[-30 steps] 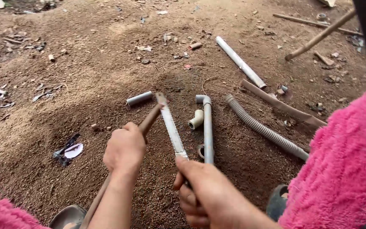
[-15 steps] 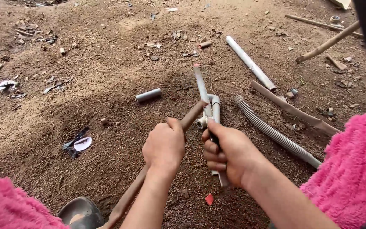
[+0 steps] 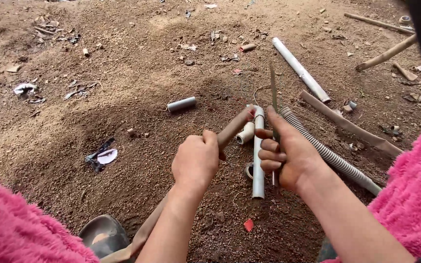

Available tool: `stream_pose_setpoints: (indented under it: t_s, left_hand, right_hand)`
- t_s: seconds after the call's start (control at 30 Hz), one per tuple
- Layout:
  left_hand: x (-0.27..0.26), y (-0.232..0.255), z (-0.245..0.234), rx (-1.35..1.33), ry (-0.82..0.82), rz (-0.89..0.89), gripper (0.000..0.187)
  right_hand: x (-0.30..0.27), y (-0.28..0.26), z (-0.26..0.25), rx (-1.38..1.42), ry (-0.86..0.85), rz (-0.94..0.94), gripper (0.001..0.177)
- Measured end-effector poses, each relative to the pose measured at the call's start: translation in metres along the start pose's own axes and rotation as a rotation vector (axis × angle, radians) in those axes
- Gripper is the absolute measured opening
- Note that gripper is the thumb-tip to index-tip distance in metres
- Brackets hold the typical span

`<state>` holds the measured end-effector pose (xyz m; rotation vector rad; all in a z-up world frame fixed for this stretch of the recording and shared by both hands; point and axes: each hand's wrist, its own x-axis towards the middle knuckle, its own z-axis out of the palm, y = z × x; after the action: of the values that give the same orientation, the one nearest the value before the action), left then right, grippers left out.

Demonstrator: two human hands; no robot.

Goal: Cutting a PVC pipe with a hacksaw blade, scraping the edges with a knife, and assembling it with other pipe fittings on the ground.

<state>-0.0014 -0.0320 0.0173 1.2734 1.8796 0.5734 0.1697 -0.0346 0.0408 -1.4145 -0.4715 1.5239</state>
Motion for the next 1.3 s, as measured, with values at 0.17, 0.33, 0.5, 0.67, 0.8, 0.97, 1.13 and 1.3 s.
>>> stream_pose_setpoints:
  t_s: [0.17, 0.33, 0.5, 0.67, 0.8, 0.97, 1.13, 1.3]
  left_hand:
    - [0.003, -0.006, 0.003, 0.015, -0.142, 0.067, 0.061]
    - [0.010, -0.010, 0.008, -0.004, -0.212, 0.071, 0.057]
    - [0.008, -0.001, 0.004, 0.013, -0.204, 0.077, 0.059]
    - [-0.010, 0.011, -0.006, 0.079, -0.151, 0.023, 0.065]
    - [-0.009, 0.008, -0.002, 0.062, -0.112, 0.016, 0.065]
    - [-0.010, 0.005, 0.005, 0.105, -0.159, 0.032, 0.070]
    - [-0.020, 0.013, 0.000, 0.099, -0.138, 0.020, 0.071]
    - [-0.015, 0.004, 0.010, 0.133, -0.164, 0.061, 0.071]
  right_hand:
    - [0.018, 0.004, -0.014, 0.110, -0.129, 0.141, 0.047]
    - [0.031, 0.002, -0.031, 0.430, -0.266, 0.367, 0.027]
    - [0.034, -0.002, -0.036, 0.657, -0.433, 0.664, 0.021]
    - [0.028, 0.001, -0.033, 0.671, -0.517, 0.729, 0.023]
    - [0.032, 0.003, -0.034, 0.689, -0.597, 0.779, 0.018]
    - [0.016, 0.029, -0.015, 0.483, -0.379, 0.667, 0.007]
    - [0.010, 0.031, -0.011, 0.094, -0.145, 0.175, 0.040]
    - [0.008, 0.023, -0.014, -0.309, 0.187, -0.237, 0.053]
